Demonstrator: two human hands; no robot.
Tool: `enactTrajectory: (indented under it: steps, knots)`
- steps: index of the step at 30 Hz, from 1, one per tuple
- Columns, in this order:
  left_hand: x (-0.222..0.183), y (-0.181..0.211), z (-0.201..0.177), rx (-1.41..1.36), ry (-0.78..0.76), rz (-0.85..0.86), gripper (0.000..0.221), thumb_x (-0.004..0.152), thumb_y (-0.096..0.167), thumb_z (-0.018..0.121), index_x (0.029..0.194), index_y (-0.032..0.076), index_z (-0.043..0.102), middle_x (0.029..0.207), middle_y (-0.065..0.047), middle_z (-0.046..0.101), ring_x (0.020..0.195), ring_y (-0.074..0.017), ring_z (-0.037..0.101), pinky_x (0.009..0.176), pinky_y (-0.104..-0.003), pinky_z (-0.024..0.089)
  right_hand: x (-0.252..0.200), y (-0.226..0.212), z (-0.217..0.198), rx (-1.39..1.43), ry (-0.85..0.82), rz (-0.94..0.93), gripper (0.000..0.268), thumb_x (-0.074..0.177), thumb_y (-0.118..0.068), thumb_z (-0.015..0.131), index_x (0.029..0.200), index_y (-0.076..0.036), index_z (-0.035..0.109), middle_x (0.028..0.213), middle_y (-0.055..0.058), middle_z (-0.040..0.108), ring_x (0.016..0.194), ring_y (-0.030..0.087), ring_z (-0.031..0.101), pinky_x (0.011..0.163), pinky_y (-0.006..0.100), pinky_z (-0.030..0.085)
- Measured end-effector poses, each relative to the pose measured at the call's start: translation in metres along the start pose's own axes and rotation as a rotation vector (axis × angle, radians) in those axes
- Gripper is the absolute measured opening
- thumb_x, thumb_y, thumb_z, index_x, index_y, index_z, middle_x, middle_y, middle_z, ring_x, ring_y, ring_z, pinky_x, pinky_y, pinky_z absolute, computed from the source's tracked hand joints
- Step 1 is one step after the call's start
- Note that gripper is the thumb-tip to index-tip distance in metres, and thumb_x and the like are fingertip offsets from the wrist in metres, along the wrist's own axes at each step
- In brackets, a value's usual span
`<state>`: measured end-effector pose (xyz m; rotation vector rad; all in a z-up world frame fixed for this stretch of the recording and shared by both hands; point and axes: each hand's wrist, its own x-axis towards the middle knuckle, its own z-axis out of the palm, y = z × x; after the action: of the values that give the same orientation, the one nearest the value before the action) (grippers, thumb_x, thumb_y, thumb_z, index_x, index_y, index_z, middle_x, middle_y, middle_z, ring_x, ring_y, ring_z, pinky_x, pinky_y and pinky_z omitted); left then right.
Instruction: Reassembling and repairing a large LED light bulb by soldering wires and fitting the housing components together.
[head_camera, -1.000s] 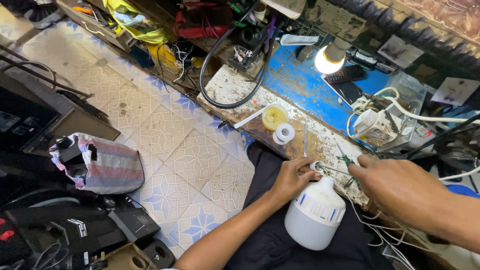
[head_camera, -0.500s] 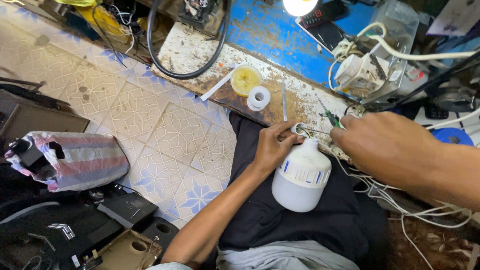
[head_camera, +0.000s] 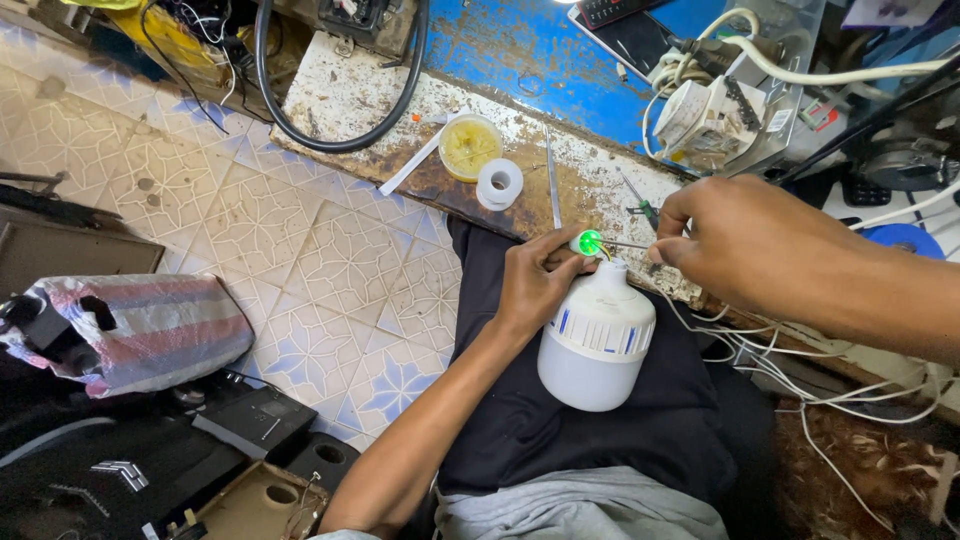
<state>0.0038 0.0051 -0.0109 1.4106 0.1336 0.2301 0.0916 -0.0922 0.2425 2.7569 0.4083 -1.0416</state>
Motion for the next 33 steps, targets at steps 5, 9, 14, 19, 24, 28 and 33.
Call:
enactTrajectory:
  steps: [5, 9, 14, 19, 24, 28, 33]
  knots:
    - [-0.001, -0.004, 0.0, 0.013, 0.0, 0.031, 0.039, 0.094, -0.001, 0.067, 0.133, 0.0, 0.064, 0.102, -0.018, 0.077, 0.09, -0.024, 0.08, 0.089, -0.036, 0.069, 0.007, 0.003, 0.001, 0.152, -0.046, 0.146, 0.022, 0.096, -0.035, 0.066, 0.091, -0.018, 0.079, 0.068, 0.008, 0.078, 0.063, 0.023, 0.069, 0.063, 0.039, 0.042]
    - [-0.001, -0.005, 0.0, 0.026, 0.005, 0.046, 0.04, 0.094, 0.0, 0.068, 0.133, -0.001, 0.063, 0.096, -0.017, 0.078, 0.09, -0.023, 0.079, 0.091, -0.036, 0.069, 0.01, 0.003, 0.009, 0.537, -0.081, 0.238, 0.018, 0.1, -0.021, 0.066, 0.097, -0.004, 0.073, 0.066, 0.016, 0.064, 0.053, 0.024, 0.051, 0.047, 0.034, 0.033]
    - [-0.001, -0.007, -0.001, 0.034, -0.001, 0.059, 0.038, 0.093, -0.002, 0.067, 0.131, 0.0, 0.065, 0.101, -0.017, 0.078, 0.091, -0.0229, 0.079, 0.086, -0.034, 0.068, 0.008, 0.012, 0.013, 0.394, -0.074, 0.16, 0.018, 0.098, -0.026, 0.062, 0.096, -0.011, 0.071, 0.064, 0.009, 0.07, 0.052, 0.022, 0.057, 0.051, 0.035, 0.036]
    - [0.002, -0.008, -0.001, 0.044, -0.016, 0.03, 0.04, 0.092, 0.001, 0.069, 0.132, -0.002, 0.064, 0.096, -0.017, 0.079, 0.088, -0.0226, 0.08, 0.088, -0.036, 0.069, 0.002, 0.018, 0.008, 0.055, 0.0, 0.014, 0.021, 0.093, -0.036, 0.067, 0.097, -0.018, 0.076, 0.083, 0.009, 0.082, 0.077, 0.027, 0.071, 0.073, 0.04, 0.044]
    - [0.002, -0.005, -0.002, 0.004, -0.022, 0.041, 0.037, 0.093, -0.001, 0.068, 0.131, -0.001, 0.066, 0.105, -0.018, 0.078, 0.091, -0.0225, 0.08, 0.088, -0.033, 0.069, 0.007, 0.029, 0.025, -0.575, 0.178, -0.347, 0.038, 0.088, -0.042, 0.068, 0.116, -0.019, 0.055, 0.103, 0.006, 0.069, 0.089, 0.037, 0.075, 0.072, 0.053, 0.061]
    - [0.003, -0.007, -0.003, 0.032, -0.013, 0.04, 0.036, 0.092, -0.001, 0.07, 0.128, -0.001, 0.067, 0.098, -0.015, 0.079, 0.089, -0.0197, 0.079, 0.086, -0.031, 0.068, 0.005, 0.026, 0.04, -0.873, 0.301, -0.721, 0.008, 0.09, -0.013, 0.061, 0.097, -0.015, 0.059, 0.091, 0.006, 0.059, 0.07, 0.028, 0.07, 0.05, 0.045, 0.06]
    - [0.002, -0.003, -0.002, 0.017, -0.008, 0.015, 0.038, 0.093, -0.001, 0.067, 0.131, 0.003, 0.067, 0.096, -0.015, 0.079, 0.09, -0.0205, 0.08, 0.086, -0.031, 0.068, 0.005, 0.031, 0.059, -0.954, 0.352, -0.797, 0.01, 0.088, -0.007, 0.06, 0.092, -0.015, 0.064, 0.083, 0.009, 0.061, 0.065, 0.026, 0.069, 0.042, 0.04, 0.052]
